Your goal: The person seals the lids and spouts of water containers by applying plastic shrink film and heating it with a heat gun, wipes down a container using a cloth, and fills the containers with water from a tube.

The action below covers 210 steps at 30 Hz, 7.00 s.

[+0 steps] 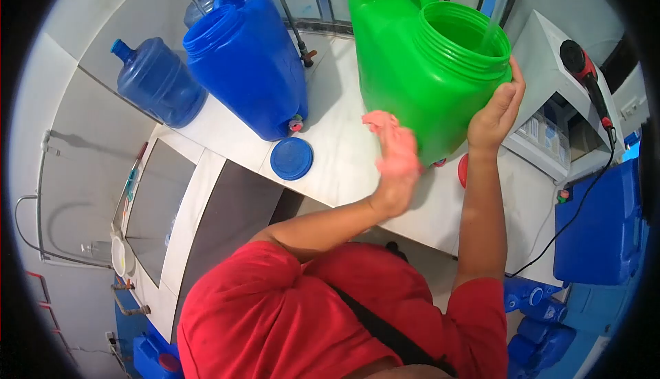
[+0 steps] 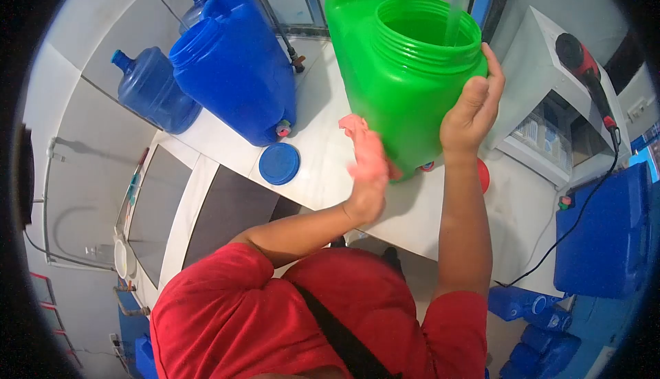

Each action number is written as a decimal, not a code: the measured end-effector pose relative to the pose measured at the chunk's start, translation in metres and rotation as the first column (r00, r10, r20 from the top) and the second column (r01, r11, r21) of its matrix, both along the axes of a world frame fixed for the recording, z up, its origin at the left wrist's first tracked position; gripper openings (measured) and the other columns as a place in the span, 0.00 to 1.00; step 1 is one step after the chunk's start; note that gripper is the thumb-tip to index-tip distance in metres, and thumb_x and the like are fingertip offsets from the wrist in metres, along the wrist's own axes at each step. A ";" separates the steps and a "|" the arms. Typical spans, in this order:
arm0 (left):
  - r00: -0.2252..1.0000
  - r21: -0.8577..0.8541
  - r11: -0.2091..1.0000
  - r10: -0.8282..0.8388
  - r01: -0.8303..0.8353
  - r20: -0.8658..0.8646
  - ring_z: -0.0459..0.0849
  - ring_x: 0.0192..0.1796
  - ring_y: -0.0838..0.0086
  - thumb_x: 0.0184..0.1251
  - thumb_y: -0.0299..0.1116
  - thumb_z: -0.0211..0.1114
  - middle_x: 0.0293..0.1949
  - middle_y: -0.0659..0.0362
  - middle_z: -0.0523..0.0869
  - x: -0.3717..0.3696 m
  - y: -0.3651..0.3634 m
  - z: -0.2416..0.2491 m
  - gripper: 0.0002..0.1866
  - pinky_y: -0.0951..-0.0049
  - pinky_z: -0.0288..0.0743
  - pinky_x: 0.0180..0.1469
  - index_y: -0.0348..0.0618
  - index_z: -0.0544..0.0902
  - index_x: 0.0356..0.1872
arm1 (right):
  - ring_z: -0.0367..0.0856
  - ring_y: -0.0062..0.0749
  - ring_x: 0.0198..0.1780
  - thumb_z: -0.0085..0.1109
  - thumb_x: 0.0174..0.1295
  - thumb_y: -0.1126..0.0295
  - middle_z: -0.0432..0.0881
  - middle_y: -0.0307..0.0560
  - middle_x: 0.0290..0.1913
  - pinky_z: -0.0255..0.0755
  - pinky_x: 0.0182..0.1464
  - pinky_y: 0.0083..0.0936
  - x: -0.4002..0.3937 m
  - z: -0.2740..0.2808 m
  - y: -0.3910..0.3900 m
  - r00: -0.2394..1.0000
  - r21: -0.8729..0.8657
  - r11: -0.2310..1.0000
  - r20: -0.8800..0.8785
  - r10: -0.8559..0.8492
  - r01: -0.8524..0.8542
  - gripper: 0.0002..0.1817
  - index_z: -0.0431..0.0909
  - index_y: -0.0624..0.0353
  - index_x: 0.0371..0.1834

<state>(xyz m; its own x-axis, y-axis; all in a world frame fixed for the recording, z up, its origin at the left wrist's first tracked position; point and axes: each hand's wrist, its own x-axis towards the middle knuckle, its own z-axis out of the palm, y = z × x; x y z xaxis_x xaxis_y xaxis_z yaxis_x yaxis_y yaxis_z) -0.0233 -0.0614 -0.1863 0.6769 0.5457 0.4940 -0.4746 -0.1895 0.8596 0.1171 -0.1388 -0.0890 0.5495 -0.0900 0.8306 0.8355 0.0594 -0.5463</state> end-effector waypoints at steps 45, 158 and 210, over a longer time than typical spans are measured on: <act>0.669 -0.233 0.910 0.063 -0.343 -0.740 0.79 0.19 0.63 0.73 0.44 0.60 0.29 0.50 0.83 0.169 0.329 -0.089 0.14 0.53 0.70 0.18 0.44 0.80 0.40 | 0.71 0.18 0.38 0.36 0.81 0.55 0.78 0.38 0.39 0.69 0.46 0.16 -0.006 0.002 -0.002 0.993 0.025 0.997 -0.084 0.079 -0.077 0.29 0.67 0.69 0.70; 0.883 0.168 0.922 -0.263 0.349 -0.389 0.70 0.70 0.55 0.71 0.42 0.62 0.67 0.45 0.73 0.020 -0.097 -0.031 0.34 0.59 0.59 0.73 0.35 0.63 0.72 | 0.70 0.54 0.68 0.80 0.38 0.45 0.71 0.54 0.68 0.67 0.69 0.44 0.040 -0.168 -0.195 0.885 -0.851 0.377 -0.443 -0.140 -0.366 0.49 0.72 0.56 0.65; 0.813 -0.960 0.207 -0.516 -0.189 -0.271 0.73 0.25 0.84 0.73 0.69 0.41 0.30 0.68 0.83 0.092 -0.107 -0.091 0.31 0.82 0.65 0.24 0.49 0.74 0.44 | 0.86 0.38 0.48 0.56 0.71 0.50 0.86 0.54 0.46 0.79 0.51 0.37 0.321 0.105 -0.387 0.901 -0.881 0.453 -0.301 -0.314 -0.137 0.27 0.78 0.65 0.58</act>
<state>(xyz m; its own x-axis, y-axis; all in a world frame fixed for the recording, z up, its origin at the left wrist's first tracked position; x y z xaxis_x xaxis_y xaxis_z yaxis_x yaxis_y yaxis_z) 0.0686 -0.1686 -0.2777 0.7195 0.1739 -0.6724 0.1243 0.9203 0.3710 0.4383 -0.5257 0.0164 0.8499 0.4802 0.2169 0.5189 -0.6911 -0.5031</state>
